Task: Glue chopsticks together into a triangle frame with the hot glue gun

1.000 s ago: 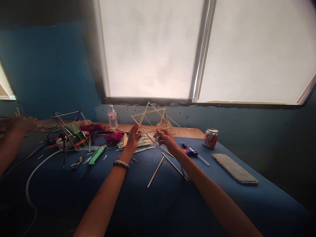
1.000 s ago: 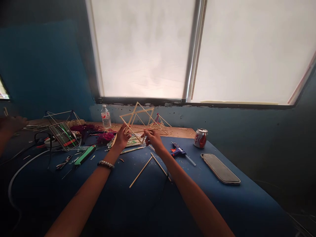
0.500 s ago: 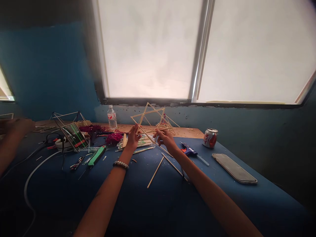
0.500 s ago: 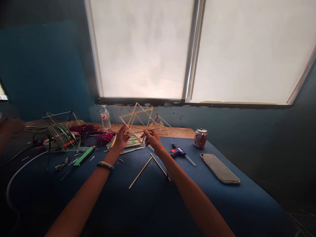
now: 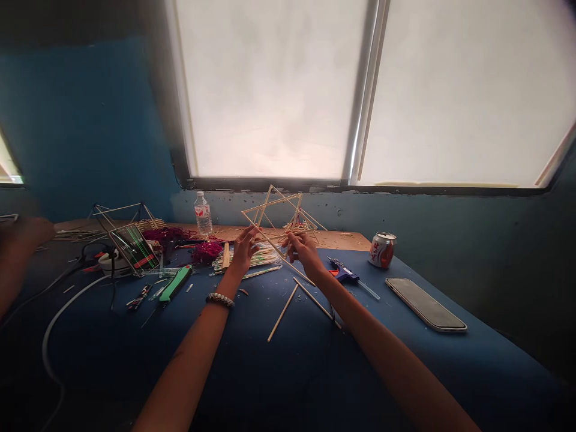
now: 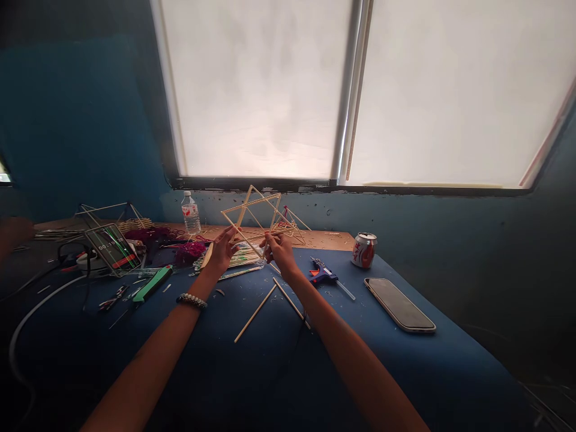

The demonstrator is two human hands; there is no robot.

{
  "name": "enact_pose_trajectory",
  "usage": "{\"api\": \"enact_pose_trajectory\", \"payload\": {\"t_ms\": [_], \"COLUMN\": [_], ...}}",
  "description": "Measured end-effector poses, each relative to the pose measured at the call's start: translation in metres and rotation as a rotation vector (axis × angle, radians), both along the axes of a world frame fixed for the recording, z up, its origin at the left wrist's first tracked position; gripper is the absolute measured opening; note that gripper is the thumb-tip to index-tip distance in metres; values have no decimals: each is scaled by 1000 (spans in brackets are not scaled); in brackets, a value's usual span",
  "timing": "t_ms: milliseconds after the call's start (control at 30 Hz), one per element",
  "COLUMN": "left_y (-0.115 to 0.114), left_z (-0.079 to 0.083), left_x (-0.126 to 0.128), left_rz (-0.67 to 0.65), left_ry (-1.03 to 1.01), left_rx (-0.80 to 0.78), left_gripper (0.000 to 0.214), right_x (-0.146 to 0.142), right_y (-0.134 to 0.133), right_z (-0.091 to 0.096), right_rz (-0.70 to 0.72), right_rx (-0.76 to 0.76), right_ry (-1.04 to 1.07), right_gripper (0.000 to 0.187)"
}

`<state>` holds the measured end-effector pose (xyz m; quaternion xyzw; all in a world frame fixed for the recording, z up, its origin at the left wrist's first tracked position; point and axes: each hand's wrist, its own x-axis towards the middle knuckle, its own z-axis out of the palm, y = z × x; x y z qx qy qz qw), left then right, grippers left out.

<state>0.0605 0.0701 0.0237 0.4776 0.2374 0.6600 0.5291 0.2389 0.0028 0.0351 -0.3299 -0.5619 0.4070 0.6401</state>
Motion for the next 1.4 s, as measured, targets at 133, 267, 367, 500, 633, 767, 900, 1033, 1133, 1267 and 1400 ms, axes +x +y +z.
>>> {"api": "enact_pose_trajectory", "payload": {"t_ms": [133,267,367,500,633,767,900,1033,1133,1267,1400], "left_y": [0,2,4,5,3,3,2,3,3,3,4], "left_z": [0,-1,-3,-3,-2,-2,-1,-1,-1,-1,-1], "left_x": [0,-1,-1,-1,0,0,0,0,0,0,0], "left_rz": [-5,-8,-11,-7,-6,-2,-2,-2,7,14,17], "left_ry": [1,-12,-18,-22,-42,-52,-48,-29,-29,-31,-20], "left_rx": [-9,-10,-15,-28,-37,-39,-40,-35,-49,-43,-35], "left_gripper": [40,41,42,43,43,43,44,45,47,45,45], "right_x": [0,0,0,-1,-2,-2,-2,-2,-2,-2,-2], "right_y": [-1,-2,-2,1,4,5,6,8,10,12,14], "right_z": [1,1,1,0,-1,-2,-3,-4,-4,-5,-6], "right_rz": [-5,-5,-12,-14,-17,-24,-23,-19,-18,-14,-16], "right_rx": [4,12,17,34,71,97,111,119,127,152,157], "right_ry": [-4,-7,-4,-1,-7,-31,-36,-37,-40,-47,-38], "right_gripper": [43,42,42,43,45,43,43,46,45,43,43]}}
